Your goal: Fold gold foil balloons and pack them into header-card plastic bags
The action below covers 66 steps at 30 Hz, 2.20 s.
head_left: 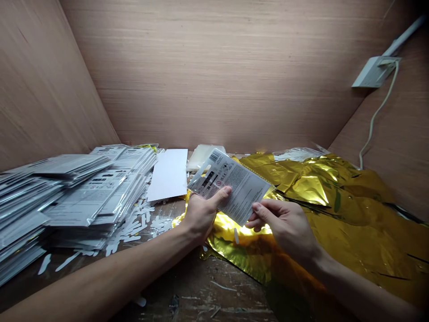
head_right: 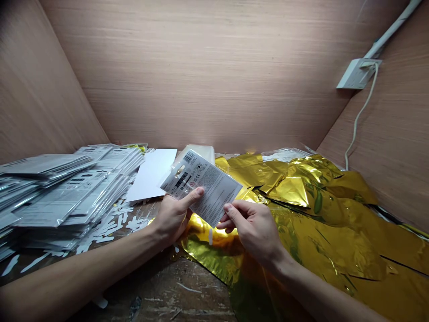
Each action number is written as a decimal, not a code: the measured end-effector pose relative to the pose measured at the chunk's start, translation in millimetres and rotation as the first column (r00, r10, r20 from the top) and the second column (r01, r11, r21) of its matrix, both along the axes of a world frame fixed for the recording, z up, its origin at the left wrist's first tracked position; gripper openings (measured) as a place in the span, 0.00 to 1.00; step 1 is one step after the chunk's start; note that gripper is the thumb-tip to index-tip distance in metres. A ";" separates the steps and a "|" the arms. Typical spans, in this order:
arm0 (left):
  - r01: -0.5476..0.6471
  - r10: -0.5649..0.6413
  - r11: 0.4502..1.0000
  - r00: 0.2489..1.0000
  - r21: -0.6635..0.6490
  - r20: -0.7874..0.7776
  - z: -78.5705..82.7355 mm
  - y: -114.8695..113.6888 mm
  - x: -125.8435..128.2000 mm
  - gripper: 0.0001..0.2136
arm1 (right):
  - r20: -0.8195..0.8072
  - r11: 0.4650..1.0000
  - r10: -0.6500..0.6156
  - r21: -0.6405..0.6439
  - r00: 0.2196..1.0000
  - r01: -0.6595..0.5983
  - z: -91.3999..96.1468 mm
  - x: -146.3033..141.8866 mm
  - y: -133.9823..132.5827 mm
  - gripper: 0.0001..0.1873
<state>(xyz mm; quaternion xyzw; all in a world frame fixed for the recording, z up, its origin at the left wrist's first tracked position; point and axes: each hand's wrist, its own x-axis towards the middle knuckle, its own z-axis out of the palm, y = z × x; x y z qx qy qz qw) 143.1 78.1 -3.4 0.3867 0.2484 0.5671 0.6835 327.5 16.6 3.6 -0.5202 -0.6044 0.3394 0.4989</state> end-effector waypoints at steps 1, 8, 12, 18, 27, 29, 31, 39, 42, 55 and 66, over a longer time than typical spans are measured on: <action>0.008 -0.008 1.000 1.000 -0.012 -0.003 2.3 0.7 -1.3 0.19 | -0.002 1.000 0.003 -0.003 1.000 -0.003 0.9 1.9 0.7 0.23; -0.001 0.002 0.999 1.000 -0.050 0.025 -1.2 2.2 2.5 0.19 | -0.026 1.000 -0.019 0.021 0.999 0.020 2.0 -0.1 1.9 0.25; 0.018 -0.015 0.997 0.999 -0.073 0.049 -6.2 0.1 7.6 0.21 | 0.007 0.999 -0.035 0.033 0.999 0.035 -0.2 -5.1 2.3 0.24; 0.034 -0.032 0.998 0.999 -0.054 0.041 -4.8 -2.1 7.9 0.20 | 0.014 0.998 -0.043 0.035 0.999 0.043 -3.5 -2.5 3.9 0.24; 0.058 -0.057 0.997 0.998 -0.057 0.006 -2.9 -3.1 2.9 0.20 | -0.012 0.999 -0.026 0.046 1.000 0.027 1.7 1.6 3.2 0.23; 0.063 -0.063 0.997 0.998 -0.046 -0.010 -4.5 -4.1 4.5 0.19 | -0.015 0.999 -0.030 0.046 0.999 0.030 1.5 0.3 2.8 0.23; 0.069 -0.069 0.996 0.998 -0.051 -0.013 -5.0 -4.8 6.4 0.18 | -0.018 0.998 -0.037 0.049 0.999 0.038 0.9 -1.8 2.5 0.23; -0.067 0.074 0.982 0.997 -0.175 0.034 -1.1 5.6 -3.6 0.20 | 0.070 0.997 0.048 -0.060 0.996 -0.044 5.8 21.2 20.7 0.29; -0.106 0.106 0.975 0.994 -0.196 -0.010 -1.1 11.1 -9.2 0.19 | 0.461 0.983 -0.182 0.112 0.869 0.146 27.6 69.5 48.6 0.29; -0.040 0.021 0.982 0.994 -0.185 -0.103 -3.7 11.0 -8.0 0.18 | 0.941 0.929 -0.146 0.024 0.305 0.370 44.3 193.2 229.1 0.18; -0.072 0.055 0.967 0.996 -0.246 -0.072 1.9 10.6 -7.5 0.15 | 0.848 0.887 -0.363 0.189 0.386 0.421 31.6 204.5 251.0 0.19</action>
